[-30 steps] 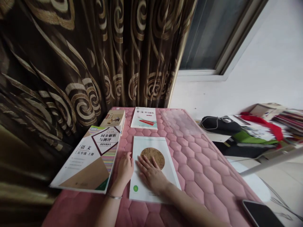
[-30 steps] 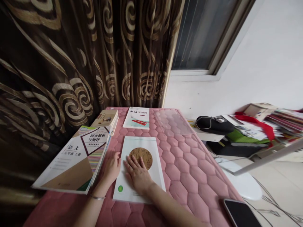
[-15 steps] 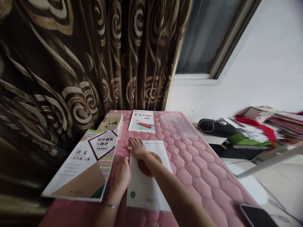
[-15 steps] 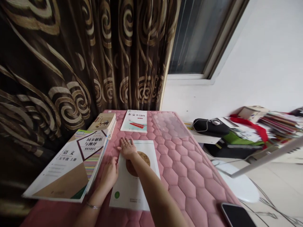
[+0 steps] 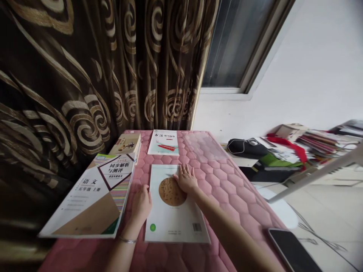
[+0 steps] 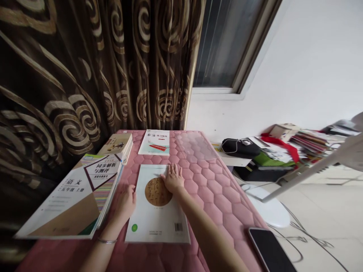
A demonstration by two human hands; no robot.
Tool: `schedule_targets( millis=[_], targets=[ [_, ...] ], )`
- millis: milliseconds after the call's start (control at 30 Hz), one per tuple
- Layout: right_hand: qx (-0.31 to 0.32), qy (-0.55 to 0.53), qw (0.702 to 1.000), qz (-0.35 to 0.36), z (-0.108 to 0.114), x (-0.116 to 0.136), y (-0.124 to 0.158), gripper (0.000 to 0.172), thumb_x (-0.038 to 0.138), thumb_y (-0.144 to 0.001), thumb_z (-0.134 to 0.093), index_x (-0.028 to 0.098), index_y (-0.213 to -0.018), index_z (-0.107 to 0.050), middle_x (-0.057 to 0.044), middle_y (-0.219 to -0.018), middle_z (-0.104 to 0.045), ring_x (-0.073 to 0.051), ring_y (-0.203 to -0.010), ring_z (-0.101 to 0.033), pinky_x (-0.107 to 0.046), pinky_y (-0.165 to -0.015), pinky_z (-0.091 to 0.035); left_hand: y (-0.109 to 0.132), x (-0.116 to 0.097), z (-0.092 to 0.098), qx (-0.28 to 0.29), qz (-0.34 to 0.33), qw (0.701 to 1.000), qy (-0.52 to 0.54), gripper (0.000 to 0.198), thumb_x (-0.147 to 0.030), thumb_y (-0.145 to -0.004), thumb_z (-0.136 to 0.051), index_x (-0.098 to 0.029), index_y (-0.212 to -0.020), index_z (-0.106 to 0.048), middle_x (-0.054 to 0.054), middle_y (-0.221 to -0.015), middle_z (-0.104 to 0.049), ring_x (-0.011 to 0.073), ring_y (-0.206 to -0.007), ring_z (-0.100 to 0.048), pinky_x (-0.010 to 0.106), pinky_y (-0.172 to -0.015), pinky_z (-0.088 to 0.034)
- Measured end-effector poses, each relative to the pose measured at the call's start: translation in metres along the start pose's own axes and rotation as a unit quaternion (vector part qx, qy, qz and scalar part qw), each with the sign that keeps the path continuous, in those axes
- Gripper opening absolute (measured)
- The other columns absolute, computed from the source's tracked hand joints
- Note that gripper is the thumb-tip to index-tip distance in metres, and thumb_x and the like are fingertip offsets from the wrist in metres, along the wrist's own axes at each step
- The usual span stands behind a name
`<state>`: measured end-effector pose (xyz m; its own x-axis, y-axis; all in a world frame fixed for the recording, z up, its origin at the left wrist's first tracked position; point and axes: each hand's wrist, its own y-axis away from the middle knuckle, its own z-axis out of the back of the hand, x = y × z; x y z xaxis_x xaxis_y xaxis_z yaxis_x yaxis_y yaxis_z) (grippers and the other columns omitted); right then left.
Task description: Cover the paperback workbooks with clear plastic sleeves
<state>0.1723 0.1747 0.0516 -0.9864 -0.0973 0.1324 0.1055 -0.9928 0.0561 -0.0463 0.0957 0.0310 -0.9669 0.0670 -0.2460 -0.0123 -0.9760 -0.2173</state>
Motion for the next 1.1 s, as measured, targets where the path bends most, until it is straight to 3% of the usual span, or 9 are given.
schedule_targets(
  millis=[200,300,400,567,633,733,867,1000,1100],
  targets=[
    [-0.036,-0.077,0.984,0.154,-0.045,0.087,0.091,0.077,0.058,-0.099,-0.022,0.004,-0.153,-0.027,-0.017,-0.159,-0.018,-0.031,-0.15,-0.012,-0.051,-0.122,-0.014,0.0,0.004,-0.003,0.011,0.005,1.0,0.022,0.02,-0.013,-0.094,-0.042,-0.015,-0.106,-0.058,0.011,-0.098,-0.072,0.0209,-0.088,-0.069,0.029,-0.072,-0.046],
    [-0.084,-0.097,0.965,0.227,-0.066,0.099,0.132,0.077,0.058,-0.098,-0.029,0.004,-0.153,-0.027,-0.016,-0.16,-0.018,-0.029,-0.149,-0.014,-0.046,-0.122,-0.021,0.001,0.004,-0.004,0.002,0.006,1.0,0.031,0.02,-0.016,-0.096,-0.041,-0.015,-0.106,-0.057,0.011,-0.099,-0.071,0.0204,-0.088,-0.068,0.028,-0.073,-0.046],
    [-0.122,-0.074,0.963,0.229,-0.075,0.071,0.152,0.079,0.058,-0.097,-0.034,0.005,-0.154,-0.025,-0.017,-0.159,-0.018,-0.031,-0.149,-0.017,-0.047,-0.119,-0.029,0.003,0.003,-0.005,-0.018,-0.001,1.0,0.018,0.021,-0.016,-0.095,-0.04,-0.015,-0.106,-0.058,0.012,-0.099,-0.071,0.0219,-0.088,-0.068,0.03,-0.073,-0.046],
    [-0.21,-0.021,0.963,0.166,-0.083,-0.012,0.176,0.081,0.053,-0.098,-0.038,0.011,-0.157,-0.002,-0.017,-0.159,-0.02,-0.03,-0.148,-0.021,-0.05,-0.114,-0.035,0.002,0.003,-0.009,-0.026,-0.021,0.999,0.018,0.023,-0.013,-0.093,-0.039,-0.014,-0.106,-0.058,0.013,-0.096,-0.071,0.0234,-0.085,-0.068,0.032,-0.071,-0.046],
    [-0.219,-0.016,0.965,0.144,-0.089,-0.034,0.186,0.079,0.051,-0.098,-0.037,0.014,-0.158,-0.001,-0.016,-0.16,-0.02,-0.03,-0.148,-0.022,-0.052,-0.115,-0.033,0.001,0.004,-0.01,-0.035,-0.017,0.999,0.034,0.022,-0.014,-0.093,-0.038,-0.014,-0.102,-0.058,0.014,-0.094,-0.071,0.0235,-0.082,-0.067,0.032,-0.07,-0.047],
    [-0.181,-0.038,0.976,0.113,-0.093,-0.042,0.19,0.077,0.056,-0.096,-0.038,0.012,-0.157,-0.017,-0.016,-0.159,-0.023,-0.033,-0.147,-0.022,-0.056,-0.117,-0.029,-0.001,0.008,-0.012,-0.055,-0.002,0.994,0.095,0.021,-0.016,-0.092,-0.037,-0.016,-0.097,-0.057,0.013,-0.089,-0.071,0.024,-0.08,-0.068,0.033,-0.069,-0.047],
    [-0.092,-0.12,0.986,0.071,-0.075,-0.018,0.166,0.079,0.062,-0.094,-0.035,0.005,-0.148,-0.041,-0.02,-0.157,-0.029,-0.035,-0.147,-0.023,-0.055,-0.118,-0.025,-0.003,0.013,-0.011,-0.063,0.036,0.963,0.261,0.021,-0.027,-0.082,-0.052,-0.018,-0.101,-0.053,0.005,-0.076,-0.069,0.023,-0.073,-0.067,0.033,-0.068,-0.048],
    [-0.015,-0.24,0.97,0.036,-0.038,0.016,0.13,0.075,0.059,-0.097,-0.03,0.005,-0.147,-0.042,-0.019,-0.158,-0.029,-0.032,-0.149,-0.017,-0.052,-0.121,-0.018,-0.003,0.004,0.003,-0.065,0.102,0.875,0.469,0.043,-0.039,-0.07,-0.065,-0.019,-0.104,-0.049,-0.002,-0.067,-0.064,0.0192,-0.065,-0.064,0.031,-0.065,-0.048],
    [0.05,-0.355,0.933,0.033,-0.011,0.035,0.111,0.081,0.064,-0.095,-0.028,0.004,-0.15,-0.036,-0.018,-0.159,-0.025,-0.029,-0.15,-0.012,-0.047,-0.122,-0.014,-0.007,-0.015,0.025,-0.069,0.136,0.815,0.559,0.051,-0.042,-0.063,-0.073,-0.018,-0.102,-0.049,-0.002,-0.069,-0.065,0.0183,-0.066,-0.065,0.029,-0.063,-0.048]
  ],
)
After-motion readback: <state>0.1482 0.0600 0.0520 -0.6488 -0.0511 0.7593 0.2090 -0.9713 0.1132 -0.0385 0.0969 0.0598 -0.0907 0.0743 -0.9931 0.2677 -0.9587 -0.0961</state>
